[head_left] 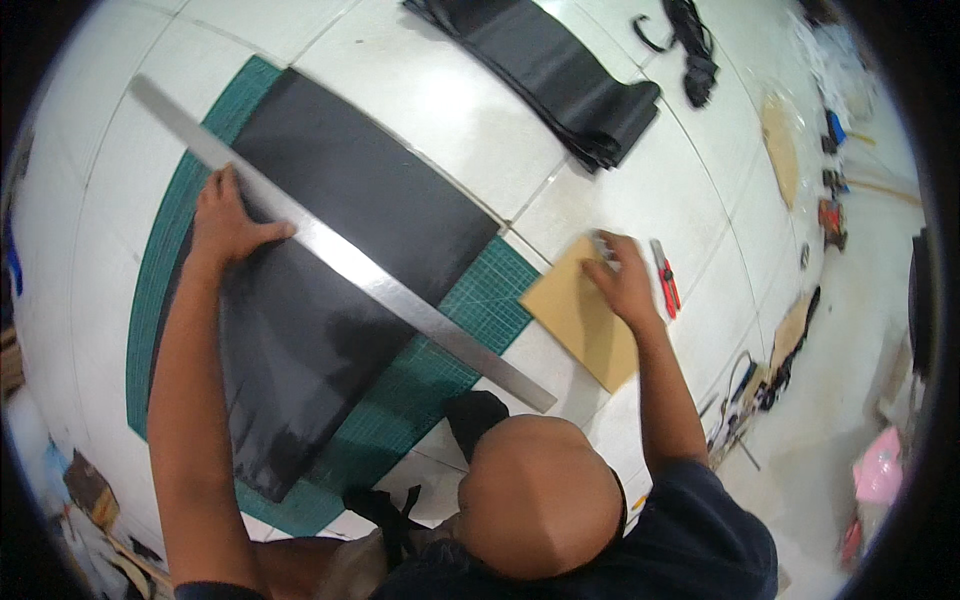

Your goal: The person cuts several pieces of black synthetic fabric using a utility knife and a long metal ruler on a green cutting mat.

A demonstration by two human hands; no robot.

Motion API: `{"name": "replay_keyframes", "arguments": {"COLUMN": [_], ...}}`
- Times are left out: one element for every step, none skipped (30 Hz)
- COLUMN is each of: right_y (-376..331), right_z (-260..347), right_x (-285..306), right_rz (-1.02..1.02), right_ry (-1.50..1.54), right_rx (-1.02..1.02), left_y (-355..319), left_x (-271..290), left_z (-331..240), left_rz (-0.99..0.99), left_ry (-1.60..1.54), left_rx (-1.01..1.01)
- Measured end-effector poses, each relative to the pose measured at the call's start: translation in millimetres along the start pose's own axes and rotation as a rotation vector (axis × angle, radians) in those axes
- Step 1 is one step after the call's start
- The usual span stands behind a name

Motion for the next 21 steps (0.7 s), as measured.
{"name": "replay_keyframes", "arguments": {"right_y": [-9, -19, -32, -37, -52, -58, -69, -75, -69, -73, -70, -69, -70, -77, -69, -67, -62, -53, -45, -38, -31], "right_z": [-1, -22, -51, -64, -88, -110, -147, -173, -166, -171, -167, -166, -164, -171, -156, -149, -125, -91, -54, -26, -2], "right_x": [25, 53, 79, 85, 100, 97, 105, 108, 91, 100, 97, 98, 100, 119, 119, 119, 112, 108, 96, 86, 73], "right_rz": [-0.157, -0.292, -0.431, -0.439, -0.469, -0.405, -0.375, -0.337, -0.267, -0.307, -0.29, -0.298, -0.309, -0.419, -0.405, -0.425, -0.442, -0.481, -0.456, -0.424, -0.388], "right_ry": [0.0, -0.114, -0.169, -0.268, -0.451, -0.556, -0.409, -0.256, -0.134, -0.151, -0.147, -0.094, -0.041, -0.035, -0.038, 0.106, 0.252, 0.304, 0.409, 0.452, 0.49], "right_rx": [0.063, 0.033, 0.027, -0.115, -0.099, -0.19, -0.215, -0.237, -0.229, -0.193, -0.17, -0.208, -0.25, -0.254, -0.241, -0.284, -0.325, -0.25, -0.236, -0.226, -0.219], "left_y": [-2, 0, -1, -8, -14, -19, -19, -20, -27, -30, -29, -28, -29, -28, -32, -36, -38, -39, -41, -42, -43], "left_x": [7, 7, 15, 15, 25, 25, 26, 26, 16, 17, 14, 9, 5, 13, 12, 12, 13, 13, 10, 10, 11], "left_z": [-4, -8, -17, -12, -26, -26, -32, -34, -21, -20, -20, -18, -16, -25, -30, -34, -33, -34, -32, -32, -32], "left_rz": [0.05, 0.02, 0.005, 0.008, -0.003, 0.015, 0.022, 0.0, -0.004, -0.046, 0.0, 0.024, 0.046, 0.035, 0.081, 0.126, 0.129, 0.151, 0.179, 0.177, 0.161], "left_ry": [0.033, 0.075, 0.068, 0.107, 0.109, 0.097, 0.068, 0.052, 0.064, 0.014, 0.014, -0.006, -0.026, -0.046, -0.018, 0.009, 0.005, 0.04, 0.075, 0.063, 0.078], "left_rx": [0.017, 0.032, 0.022, 0.061, 0.054, 0.035, 0.0, -0.013, 0.002, 0.003, -0.01, -0.008, -0.009, -0.005, 0.004, 0.01, 0.03, 0.039, 0.05, 0.057, 0.068]}}
Point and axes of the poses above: each hand's wrist, its own y-axis towards the middle knuckle, its own x-axis out of the back of the hand, z = x × y, the point moved 9 cm from there along y, towards the middle knuckle, and after that the axes turned 11 degrees about y, right-handed, at the moved point
